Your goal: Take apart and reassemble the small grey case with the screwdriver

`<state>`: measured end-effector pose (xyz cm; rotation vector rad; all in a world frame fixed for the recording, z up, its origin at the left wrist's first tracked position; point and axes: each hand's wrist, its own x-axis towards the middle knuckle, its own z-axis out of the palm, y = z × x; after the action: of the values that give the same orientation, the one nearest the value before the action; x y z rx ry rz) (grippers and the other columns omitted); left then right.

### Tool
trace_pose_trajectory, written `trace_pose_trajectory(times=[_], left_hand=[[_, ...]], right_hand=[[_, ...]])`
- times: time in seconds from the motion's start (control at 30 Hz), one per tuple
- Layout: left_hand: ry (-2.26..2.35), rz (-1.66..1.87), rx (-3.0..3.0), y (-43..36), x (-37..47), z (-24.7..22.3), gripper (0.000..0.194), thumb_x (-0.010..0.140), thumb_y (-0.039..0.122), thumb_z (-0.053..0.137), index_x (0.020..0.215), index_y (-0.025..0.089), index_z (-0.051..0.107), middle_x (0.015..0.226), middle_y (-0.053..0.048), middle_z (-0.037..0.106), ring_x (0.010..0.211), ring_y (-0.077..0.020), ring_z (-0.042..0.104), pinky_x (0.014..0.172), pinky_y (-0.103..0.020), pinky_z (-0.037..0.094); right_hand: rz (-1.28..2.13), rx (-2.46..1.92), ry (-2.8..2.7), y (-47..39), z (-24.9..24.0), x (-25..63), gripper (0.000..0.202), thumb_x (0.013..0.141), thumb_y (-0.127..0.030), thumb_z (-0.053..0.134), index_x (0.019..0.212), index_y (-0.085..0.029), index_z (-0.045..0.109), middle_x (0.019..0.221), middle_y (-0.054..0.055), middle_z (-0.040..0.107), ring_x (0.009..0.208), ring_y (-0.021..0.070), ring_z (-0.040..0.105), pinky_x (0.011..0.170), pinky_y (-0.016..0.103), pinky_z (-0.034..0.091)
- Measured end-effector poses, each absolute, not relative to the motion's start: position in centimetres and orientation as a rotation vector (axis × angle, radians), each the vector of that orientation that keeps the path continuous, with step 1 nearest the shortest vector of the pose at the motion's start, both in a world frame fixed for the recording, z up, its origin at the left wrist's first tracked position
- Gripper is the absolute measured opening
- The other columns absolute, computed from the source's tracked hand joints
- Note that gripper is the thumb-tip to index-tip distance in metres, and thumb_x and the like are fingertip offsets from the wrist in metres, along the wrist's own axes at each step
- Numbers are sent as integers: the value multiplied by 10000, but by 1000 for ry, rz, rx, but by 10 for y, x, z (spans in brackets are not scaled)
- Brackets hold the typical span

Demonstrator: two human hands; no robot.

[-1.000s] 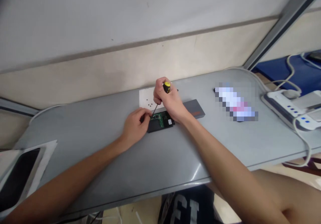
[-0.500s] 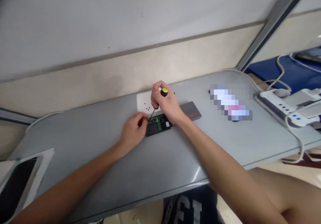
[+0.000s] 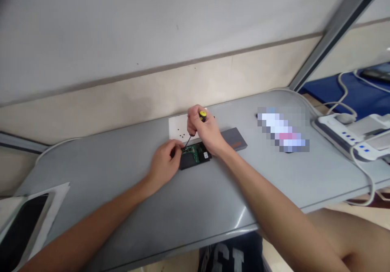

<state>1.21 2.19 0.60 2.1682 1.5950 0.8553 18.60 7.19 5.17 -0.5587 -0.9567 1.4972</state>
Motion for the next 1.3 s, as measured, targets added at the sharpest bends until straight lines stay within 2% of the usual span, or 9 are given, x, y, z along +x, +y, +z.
trace_pose_trajectory(times=[0.1,0.23,0.43,0.53,0.67,0.8,0.93,1.13,1.3], left_hand=[[1583,841,2179,22,12,7,198,953,101,497,871,225,629,884,-22,702,870,-209,657,839,-350,490],[1582,843,2175,21,12,8,200,958,103,499,868,224,630,892,-23,702,885,-210,655,851,-348,487],[1569,839,2170,22,11,7,205,947,102,496,899,222,655,929,-35,719,918,-216,666,865,-349,486],[1581,843,2169,21,11,7,194,943,107,491,905,221,644,922,-34,711,917,-216,661,860,-346,480],[1580,838,2178,21,10,6,189,953,113,488,880,218,627,896,-28,697,888,-213,650,841,-343,471],[1558,861,2189,22,9,5,194,958,111,494,891,220,640,916,-27,708,895,-211,656,850,-342,473],[1566,845,2177,22,9,5,197,952,107,496,912,224,649,925,-25,715,896,-209,659,843,-336,472],[1577,843,2181,23,11,6,186,946,107,487,881,218,620,894,-25,694,874,-209,647,829,-337,462],[1571,847,2184,23,10,5,190,957,115,488,886,218,631,913,-24,702,883,-212,652,837,-346,469]], right_hand=[[1574,-537,-918,70,56,185,453,923,-689,620,967,-240,658,707,-24,459,627,138,454,605,311,423],[1617,-501,-879,67,58,184,397,834,-588,787,846,-226,626,871,9,581,759,140,569,703,308,477],[1467,-566,-974,70,51,184,498,865,-596,774,754,-241,442,624,-72,365,537,102,352,531,279,300],[1459,-551,-944,74,49,184,465,902,-704,653,874,-244,590,664,-41,409,584,125,401,557,298,344],[1536,-496,-875,76,51,188,376,920,-611,671,941,-236,688,790,5,524,713,150,525,669,318,448],[1590,-522,-906,74,54,193,470,806,-550,845,737,-226,512,770,-16,521,715,133,559,656,292,443],[1541,-577,-945,74,54,194,560,812,-632,805,712,-237,420,613,-75,322,532,99,354,541,278,342],[1621,-485,-898,77,50,195,405,940,-634,637,984,-233,679,812,2,521,719,145,532,693,311,462],[1606,-494,-987,76,45,194,486,831,-631,787,799,-228,518,836,-10,555,720,129,563,696,301,458]])
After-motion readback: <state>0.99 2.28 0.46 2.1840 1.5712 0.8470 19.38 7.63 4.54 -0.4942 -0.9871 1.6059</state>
